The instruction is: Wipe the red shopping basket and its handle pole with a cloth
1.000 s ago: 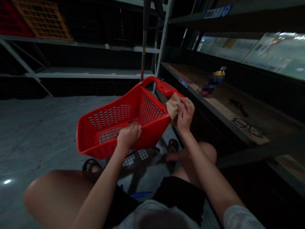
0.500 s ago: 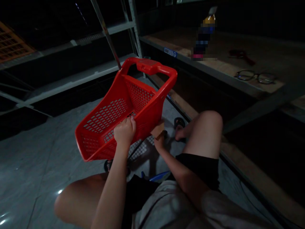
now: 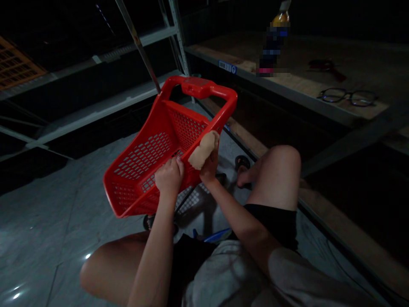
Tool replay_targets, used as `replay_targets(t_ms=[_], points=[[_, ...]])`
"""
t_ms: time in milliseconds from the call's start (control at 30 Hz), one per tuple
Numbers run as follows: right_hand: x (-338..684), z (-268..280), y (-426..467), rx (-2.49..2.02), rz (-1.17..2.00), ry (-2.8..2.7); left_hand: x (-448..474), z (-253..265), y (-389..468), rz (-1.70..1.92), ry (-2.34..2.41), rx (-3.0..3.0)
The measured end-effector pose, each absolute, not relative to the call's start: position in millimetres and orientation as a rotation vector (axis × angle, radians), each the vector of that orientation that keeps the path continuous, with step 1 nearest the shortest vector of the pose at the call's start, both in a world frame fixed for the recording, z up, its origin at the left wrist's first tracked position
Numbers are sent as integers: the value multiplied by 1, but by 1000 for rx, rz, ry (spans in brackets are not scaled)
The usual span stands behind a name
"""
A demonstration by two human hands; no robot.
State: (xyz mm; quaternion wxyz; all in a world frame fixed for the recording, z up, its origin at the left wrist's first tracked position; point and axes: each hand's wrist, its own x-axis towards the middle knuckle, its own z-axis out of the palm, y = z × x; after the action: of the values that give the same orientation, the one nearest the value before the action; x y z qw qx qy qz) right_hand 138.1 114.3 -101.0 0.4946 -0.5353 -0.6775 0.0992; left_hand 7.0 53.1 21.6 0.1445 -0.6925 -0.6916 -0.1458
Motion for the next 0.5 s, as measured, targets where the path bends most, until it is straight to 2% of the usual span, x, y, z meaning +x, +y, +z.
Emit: replay_targets(t_ms=[133, 233, 333, 433, 500], points=[[120, -147, 58, -1380, 413, -1611, 8, 22, 54, -424, -1924, -1968], [110, -159, 42, -1406, 480, -1631, 8, 20, 54, -426, -1882, -1961], [108, -128, 52, -1327, 273, -1436, 8, 21, 53, -383, -1889, -1946], [115, -65, 73, -1136, 47, -1290, 9, 23, 50, -318, -1942, -1945], [121, -27, 84, -1082, 8, -1198, 8, 24, 48, -296, -1960, -1961]])
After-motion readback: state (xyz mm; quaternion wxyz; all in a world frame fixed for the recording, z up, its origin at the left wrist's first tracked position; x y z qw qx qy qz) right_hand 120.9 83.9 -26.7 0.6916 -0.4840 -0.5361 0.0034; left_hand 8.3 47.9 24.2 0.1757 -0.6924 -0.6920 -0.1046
